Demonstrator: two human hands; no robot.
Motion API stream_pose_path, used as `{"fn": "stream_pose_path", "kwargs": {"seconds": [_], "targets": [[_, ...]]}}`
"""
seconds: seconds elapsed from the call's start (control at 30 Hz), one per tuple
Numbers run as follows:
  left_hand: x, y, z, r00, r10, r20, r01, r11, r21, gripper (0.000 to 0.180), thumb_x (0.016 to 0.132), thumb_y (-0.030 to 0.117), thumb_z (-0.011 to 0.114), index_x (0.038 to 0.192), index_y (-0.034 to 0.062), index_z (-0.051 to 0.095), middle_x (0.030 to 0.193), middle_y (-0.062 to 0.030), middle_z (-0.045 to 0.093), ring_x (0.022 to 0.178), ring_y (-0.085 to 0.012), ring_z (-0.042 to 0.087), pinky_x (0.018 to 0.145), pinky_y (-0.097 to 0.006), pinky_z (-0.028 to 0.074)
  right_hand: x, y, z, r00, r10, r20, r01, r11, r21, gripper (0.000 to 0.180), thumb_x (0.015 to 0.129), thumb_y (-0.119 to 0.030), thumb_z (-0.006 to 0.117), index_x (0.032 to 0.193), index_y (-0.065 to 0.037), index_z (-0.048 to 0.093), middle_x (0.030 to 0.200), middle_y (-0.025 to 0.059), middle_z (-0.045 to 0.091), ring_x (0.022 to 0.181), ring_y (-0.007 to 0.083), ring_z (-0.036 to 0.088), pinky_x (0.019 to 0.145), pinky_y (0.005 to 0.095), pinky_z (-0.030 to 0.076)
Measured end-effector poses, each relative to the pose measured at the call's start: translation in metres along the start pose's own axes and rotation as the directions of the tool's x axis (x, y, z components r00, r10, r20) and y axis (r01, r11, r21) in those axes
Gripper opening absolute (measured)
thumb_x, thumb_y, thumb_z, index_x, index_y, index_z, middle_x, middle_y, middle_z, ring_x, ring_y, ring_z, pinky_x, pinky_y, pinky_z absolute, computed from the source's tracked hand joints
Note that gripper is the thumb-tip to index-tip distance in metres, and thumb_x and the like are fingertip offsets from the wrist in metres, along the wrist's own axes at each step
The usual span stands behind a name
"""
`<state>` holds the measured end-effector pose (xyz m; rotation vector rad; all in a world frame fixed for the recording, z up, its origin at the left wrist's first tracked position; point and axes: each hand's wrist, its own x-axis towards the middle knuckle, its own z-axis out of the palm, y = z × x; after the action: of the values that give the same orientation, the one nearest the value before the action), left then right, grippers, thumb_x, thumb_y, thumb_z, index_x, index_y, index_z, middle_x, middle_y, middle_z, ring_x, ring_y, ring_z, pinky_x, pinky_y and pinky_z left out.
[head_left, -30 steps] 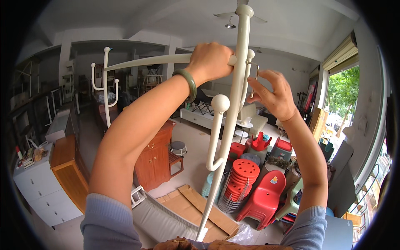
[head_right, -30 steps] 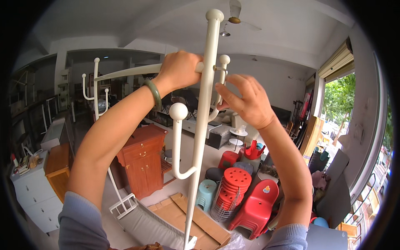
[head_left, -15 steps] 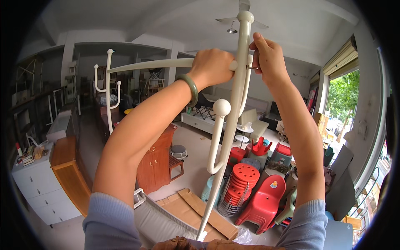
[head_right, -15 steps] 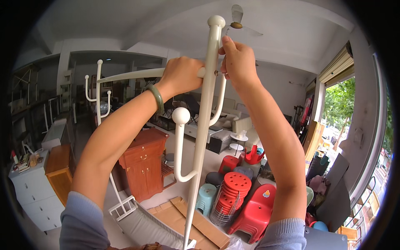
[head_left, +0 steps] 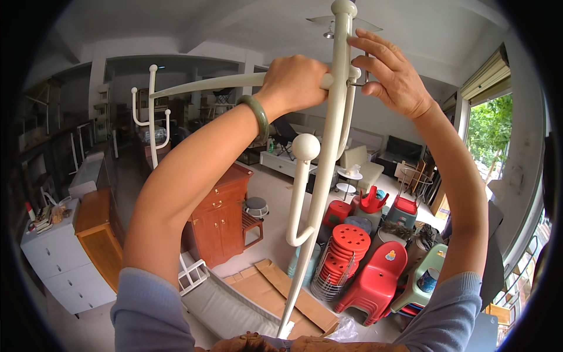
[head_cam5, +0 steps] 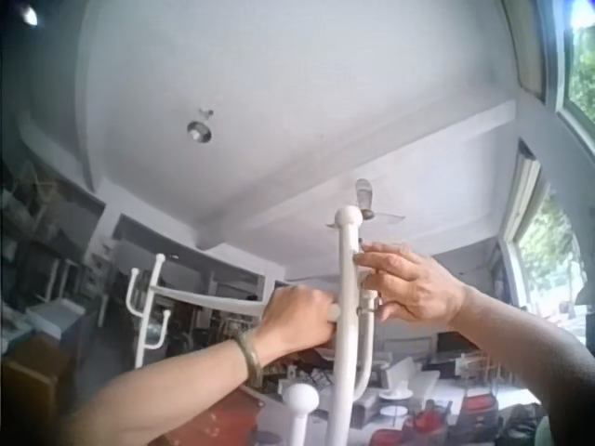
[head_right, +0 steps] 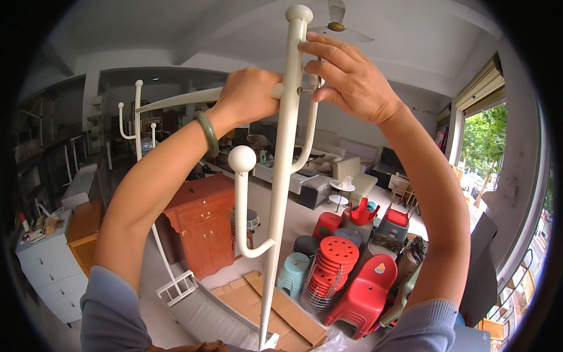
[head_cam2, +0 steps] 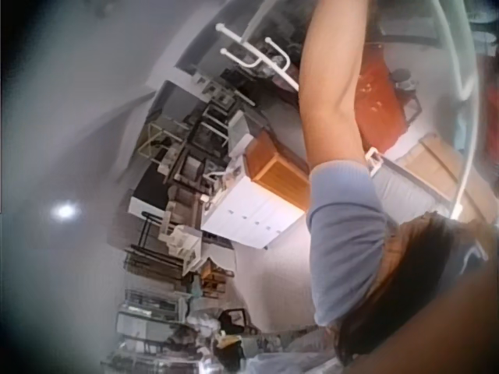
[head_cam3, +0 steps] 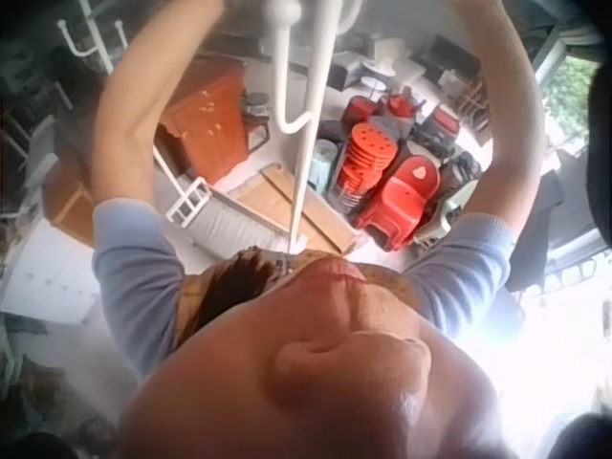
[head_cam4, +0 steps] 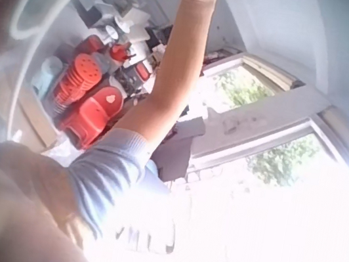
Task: The person assembles a white metal coat rack by inserting and tightening screws into the joints of the vertical and horizontal poles. They handle the rack components and a screwdriver to secure the structure.
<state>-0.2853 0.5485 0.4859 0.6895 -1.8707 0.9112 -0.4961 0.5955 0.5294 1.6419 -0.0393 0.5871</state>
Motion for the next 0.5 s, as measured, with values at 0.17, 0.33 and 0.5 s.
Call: {"fn": "stream_pose_path", "kwargs": {"seconds": [0.17, 0.33, 0.5], "targets": [[0.0, 0.004, 0.002, 0.999, 0.001, -0.043, -0.002, 0.999, -0.035, 0.022, 0.07, 0.037, 0.063, 0.073, 0.0156, 0.069, 0.066, -0.0105, 0.064, 0.064, -0.0306, 0.063, 0.059, -0.039, 0.051, -0.007, 0.018, 0.015, 0.986, -0.144, -0.079, 0.134, 0.984, -0.117, 0.035, 0.069, -0.032, 0.066, 0.089, -0.006, 0.053, 0.099, 0.0062, 0.053, 0.106, 0.0275, 0.051, 0.081, 0.0372, 0.046], [0.001, 0.007, 0.0, 0.997, -0.066, -0.028, 0.064, 0.995, -0.071, 0.022, 0.07, 0.036, 0.064, 0.072, 0.0143, 0.068, 0.064, -0.0117, 0.063, 0.063, -0.032, 0.062, 0.059, -0.04, 0.05, -0.019, 0.006, 0.036, 0.968, 0.092, -0.234, -0.08, 0.995, 0.058, 0.031, 0.074, -0.034, 0.064, 0.081, -0.007, 0.052, 0.084, 0.0052, 0.053, 0.084, 0.0259, 0.055, 0.067, 0.0352, 0.045], [-0.002, 0.001, 0.005, 0.996, -0.059, -0.069, 0.055, 0.996, -0.064, 0.022, 0.069, 0.036, 0.065, 0.071, 0.0136, 0.068, 0.064, -0.0126, 0.063, 0.061, -0.033, 0.062, 0.058, -0.04, 0.05, -0.025, -0.063, 0.056, 0.655, 0.726, -0.21, -0.602, 0.669, 0.437, 0.033, 0.089, -0.035, 0.053, 0.079, -0.003, 0.055, 0.073, 0.0085, 0.053, 0.067, 0.0266, 0.05, 0.06, 0.0341, 0.042]]}}
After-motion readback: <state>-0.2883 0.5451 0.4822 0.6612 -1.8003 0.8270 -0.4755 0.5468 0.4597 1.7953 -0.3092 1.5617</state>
